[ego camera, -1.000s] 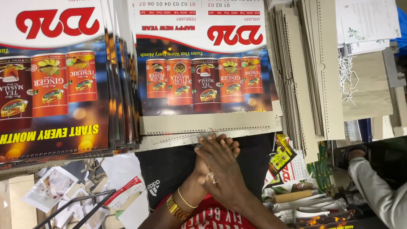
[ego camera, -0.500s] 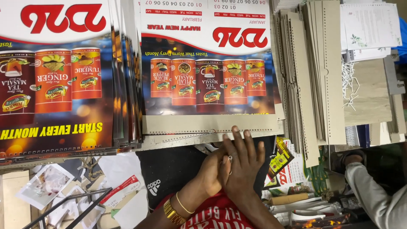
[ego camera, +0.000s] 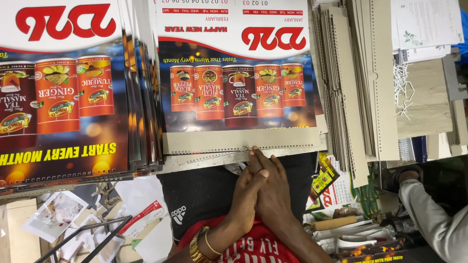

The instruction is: The person is assembling wall calendars by inserting a metal wire through the spiral binding holes. They manipulate the wire with their hands to thread it through the holes and then bend the ends to secure the calendar pages together.

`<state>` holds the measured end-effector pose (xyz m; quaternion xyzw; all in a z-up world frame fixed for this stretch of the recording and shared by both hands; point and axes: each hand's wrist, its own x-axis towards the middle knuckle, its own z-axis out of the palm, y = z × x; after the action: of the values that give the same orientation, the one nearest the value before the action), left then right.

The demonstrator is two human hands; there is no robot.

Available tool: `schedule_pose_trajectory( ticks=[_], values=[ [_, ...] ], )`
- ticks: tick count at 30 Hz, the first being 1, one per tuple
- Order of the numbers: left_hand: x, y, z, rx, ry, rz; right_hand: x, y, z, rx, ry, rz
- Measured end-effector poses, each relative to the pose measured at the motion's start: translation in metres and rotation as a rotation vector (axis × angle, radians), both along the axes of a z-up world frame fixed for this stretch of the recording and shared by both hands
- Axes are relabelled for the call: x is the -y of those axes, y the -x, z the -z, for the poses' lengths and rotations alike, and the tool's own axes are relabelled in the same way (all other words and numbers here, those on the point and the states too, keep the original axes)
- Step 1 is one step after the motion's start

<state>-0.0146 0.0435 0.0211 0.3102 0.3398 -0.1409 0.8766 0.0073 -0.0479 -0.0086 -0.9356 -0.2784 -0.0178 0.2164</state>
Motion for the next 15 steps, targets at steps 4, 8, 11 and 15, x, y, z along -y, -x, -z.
schedule_pose_trajectory(
  ticks=[4, 8, 11, 15],
  values=[
    [-0.005, -0.004, 0.020, -0.289, 0.075, -0.072, 0.002, 0.008, 0.002, -0.331, -0.255, -0.072],
    [-0.009, -0.003, 0.019, -0.332, 0.046, 0.003, 0.017, 0.010, -0.021, -0.564, -0.476, -0.111],
    [-0.013, -0.003, 0.026, -0.308, 0.004, 0.111, 0.030, -0.001, -0.045, -0.901, -0.442, -0.155],
    [-0.013, 0.005, 0.039, -0.189, 0.075, 0.066, 0.046, -0.026, -0.043, -0.307, -0.239, -0.112]
  ],
)
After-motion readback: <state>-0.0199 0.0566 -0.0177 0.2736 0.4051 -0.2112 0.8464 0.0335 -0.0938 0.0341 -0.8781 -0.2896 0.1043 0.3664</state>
